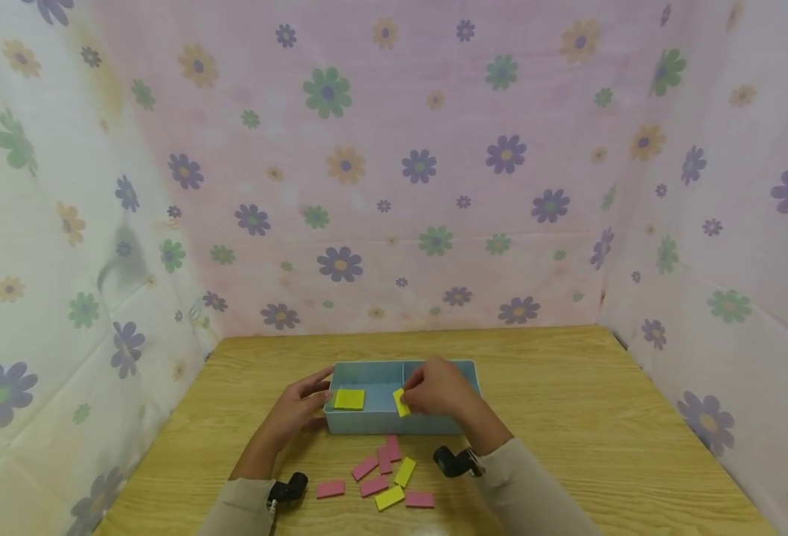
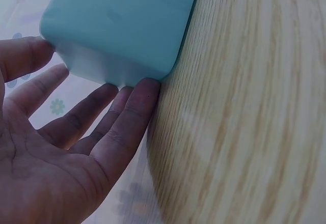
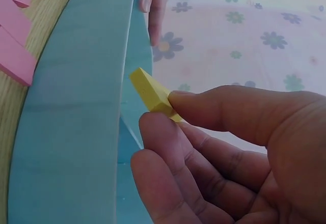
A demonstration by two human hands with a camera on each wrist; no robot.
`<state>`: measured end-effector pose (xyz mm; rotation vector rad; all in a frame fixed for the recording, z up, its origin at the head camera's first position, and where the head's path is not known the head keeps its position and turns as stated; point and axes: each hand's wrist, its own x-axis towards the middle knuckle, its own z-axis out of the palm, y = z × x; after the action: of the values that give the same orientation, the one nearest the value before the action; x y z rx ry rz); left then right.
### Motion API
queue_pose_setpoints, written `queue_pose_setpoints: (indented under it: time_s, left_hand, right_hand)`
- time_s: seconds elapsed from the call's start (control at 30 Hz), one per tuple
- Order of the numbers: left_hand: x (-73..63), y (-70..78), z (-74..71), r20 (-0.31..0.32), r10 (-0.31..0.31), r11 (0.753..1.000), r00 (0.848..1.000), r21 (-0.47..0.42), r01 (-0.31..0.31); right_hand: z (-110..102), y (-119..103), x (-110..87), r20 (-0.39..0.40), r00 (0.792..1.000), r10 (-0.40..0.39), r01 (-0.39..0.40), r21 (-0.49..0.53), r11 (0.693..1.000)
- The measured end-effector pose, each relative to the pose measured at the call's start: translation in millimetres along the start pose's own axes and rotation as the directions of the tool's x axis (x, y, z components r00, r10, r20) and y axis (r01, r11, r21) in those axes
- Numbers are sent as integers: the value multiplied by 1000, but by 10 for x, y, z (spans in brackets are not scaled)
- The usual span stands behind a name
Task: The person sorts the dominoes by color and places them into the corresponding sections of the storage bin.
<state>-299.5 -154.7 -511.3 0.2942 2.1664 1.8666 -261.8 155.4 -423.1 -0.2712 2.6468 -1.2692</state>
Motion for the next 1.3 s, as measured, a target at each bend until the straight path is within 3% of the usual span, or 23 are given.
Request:
queue_pose_setpoints:
  time_s: [0.5,1.1,1.3]
  left_hand:
    - [-5,28,5,-1,-14,1000,1000,2,14]
    - [-9,19,4,2,-7,1000,1000,-4,7]
    - [-10,34,4,9,-1,1000,1000,-12,1]
  right_hand:
    - [4,-159,222,-40,999,21,-20,29,999]
    - [-9,-245,542,15,999,49,-50,101,994]
    - [-12,-271,642,13,995,100,-101,87,991]
